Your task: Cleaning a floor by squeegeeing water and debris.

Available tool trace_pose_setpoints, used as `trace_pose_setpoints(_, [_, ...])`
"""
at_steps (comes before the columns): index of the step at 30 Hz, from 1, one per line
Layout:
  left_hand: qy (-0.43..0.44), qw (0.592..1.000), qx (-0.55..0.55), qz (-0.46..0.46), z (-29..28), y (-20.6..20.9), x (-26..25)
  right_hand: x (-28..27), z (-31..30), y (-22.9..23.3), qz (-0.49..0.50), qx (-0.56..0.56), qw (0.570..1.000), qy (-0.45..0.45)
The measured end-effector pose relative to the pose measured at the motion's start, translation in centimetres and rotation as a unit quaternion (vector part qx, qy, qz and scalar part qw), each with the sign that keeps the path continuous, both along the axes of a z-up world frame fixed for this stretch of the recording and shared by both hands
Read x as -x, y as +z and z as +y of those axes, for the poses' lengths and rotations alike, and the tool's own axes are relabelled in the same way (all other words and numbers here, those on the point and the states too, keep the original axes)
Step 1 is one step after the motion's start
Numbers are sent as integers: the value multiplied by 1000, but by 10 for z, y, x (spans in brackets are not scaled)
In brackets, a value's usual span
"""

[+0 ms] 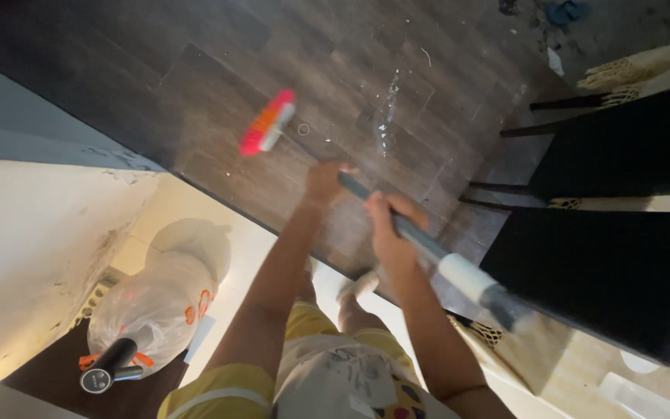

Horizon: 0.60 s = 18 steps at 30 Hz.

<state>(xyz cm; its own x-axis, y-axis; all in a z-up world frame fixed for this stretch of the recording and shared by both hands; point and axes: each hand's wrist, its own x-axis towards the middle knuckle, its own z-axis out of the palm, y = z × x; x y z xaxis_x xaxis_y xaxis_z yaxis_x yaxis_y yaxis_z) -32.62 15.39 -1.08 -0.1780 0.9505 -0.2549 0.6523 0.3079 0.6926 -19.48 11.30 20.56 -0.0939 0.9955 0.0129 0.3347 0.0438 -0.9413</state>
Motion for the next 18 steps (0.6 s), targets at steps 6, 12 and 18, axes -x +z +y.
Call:
trace_pose_setpoints(6, [-12,989,-148,-11,20,70,-55,-52,27,61,-18,-50,998,20])
trace_pose_setpoints(12, [-16,993,-106,46,-7,119,-55,-98,29,57,298,-77,947,92])
trace_pose_setpoints(18, [54,983,38,171,-86,14,-3,-70,-25,-80,171,99,971,136])
